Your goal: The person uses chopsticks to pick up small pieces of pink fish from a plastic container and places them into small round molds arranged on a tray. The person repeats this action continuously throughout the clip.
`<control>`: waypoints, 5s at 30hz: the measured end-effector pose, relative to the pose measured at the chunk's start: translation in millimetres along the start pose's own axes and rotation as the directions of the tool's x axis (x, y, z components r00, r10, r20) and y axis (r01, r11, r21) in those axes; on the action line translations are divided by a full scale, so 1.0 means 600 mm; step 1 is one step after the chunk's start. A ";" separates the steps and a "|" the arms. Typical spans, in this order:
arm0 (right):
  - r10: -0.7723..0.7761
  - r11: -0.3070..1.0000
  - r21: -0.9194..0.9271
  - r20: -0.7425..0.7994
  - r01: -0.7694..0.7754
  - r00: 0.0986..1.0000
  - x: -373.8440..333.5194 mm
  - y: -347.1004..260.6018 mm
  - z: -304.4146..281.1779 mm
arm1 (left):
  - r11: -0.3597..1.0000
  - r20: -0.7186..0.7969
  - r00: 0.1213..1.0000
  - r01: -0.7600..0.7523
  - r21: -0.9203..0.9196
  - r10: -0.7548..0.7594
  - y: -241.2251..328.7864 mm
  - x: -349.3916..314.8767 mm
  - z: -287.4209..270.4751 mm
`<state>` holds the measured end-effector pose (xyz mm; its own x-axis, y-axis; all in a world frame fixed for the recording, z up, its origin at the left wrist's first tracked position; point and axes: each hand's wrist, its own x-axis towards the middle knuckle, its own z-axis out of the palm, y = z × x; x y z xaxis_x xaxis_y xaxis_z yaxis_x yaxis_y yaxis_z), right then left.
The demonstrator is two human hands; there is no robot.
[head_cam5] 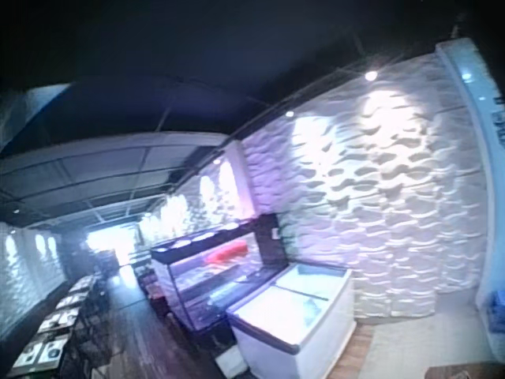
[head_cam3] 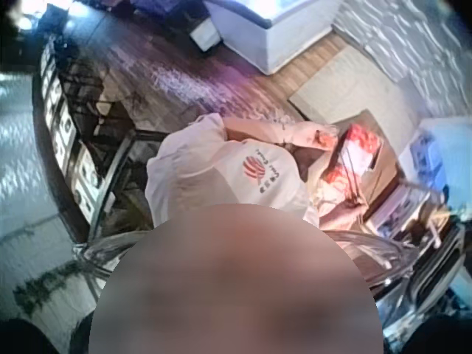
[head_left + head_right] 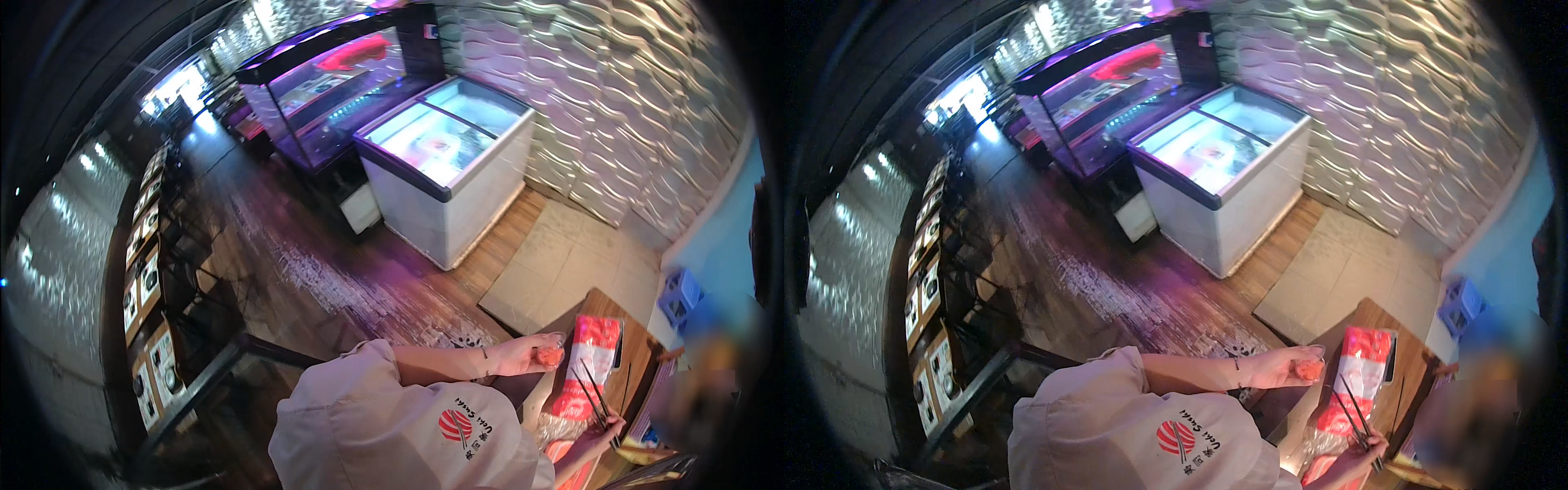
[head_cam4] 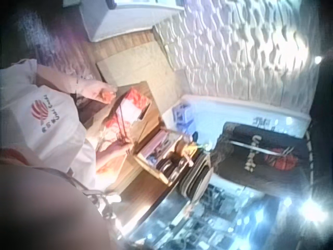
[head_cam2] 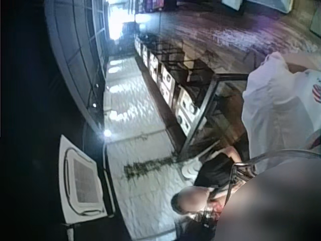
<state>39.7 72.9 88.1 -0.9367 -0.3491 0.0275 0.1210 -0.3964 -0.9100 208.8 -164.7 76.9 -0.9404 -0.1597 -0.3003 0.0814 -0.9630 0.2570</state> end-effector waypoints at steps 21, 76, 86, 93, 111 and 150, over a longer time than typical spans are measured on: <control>-0.178 0.901 -0.433 -0.409 -0.019 0.895 -0.160 -0.102 0.062 | 0.756 0.314 0.768 0.315 0.573 -0.558 -0.160 0.109 0.194; -0.469 0.828 -0.535 -0.825 -0.168 0.315 -0.418 -0.073 -0.146 | 0.425 0.313 0.510 0.117 0.898 -0.801 -0.585 0.048 0.136; -0.388 0.809 -0.486 -0.864 -0.331 0.321 -0.432 -0.088 -0.181 | 0.275 0.153 0.463 0.209 0.939 -0.873 -0.600 0.047 0.148; -0.403 0.744 -0.390 -0.910 -0.543 0.101 -0.523 -0.147 -0.271 | 0.163 0.120 0.275 0.141 0.976 -0.954 -0.578 0.052 0.167; -0.371 0.248 0.034 -0.920 -0.968 -0.127 -0.641 -0.101 -0.469 | 0.152 0.143 0.465 -0.018 0.988 -0.874 -0.480 0.151 0.157; -0.527 0.507 -0.831 -0.507 -0.227 0.682 -0.302 -0.062 -0.205 | 0.118 -0.049 0.404 0.379 0.918 -0.913 -0.272 0.146 0.049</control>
<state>164.3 255.5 65.9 -0.8693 0.4015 0.2882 0.0007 0.5841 -0.8117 103.1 -15.0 35.4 -0.4378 0.8044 -0.4015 -0.6497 0.0256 0.7597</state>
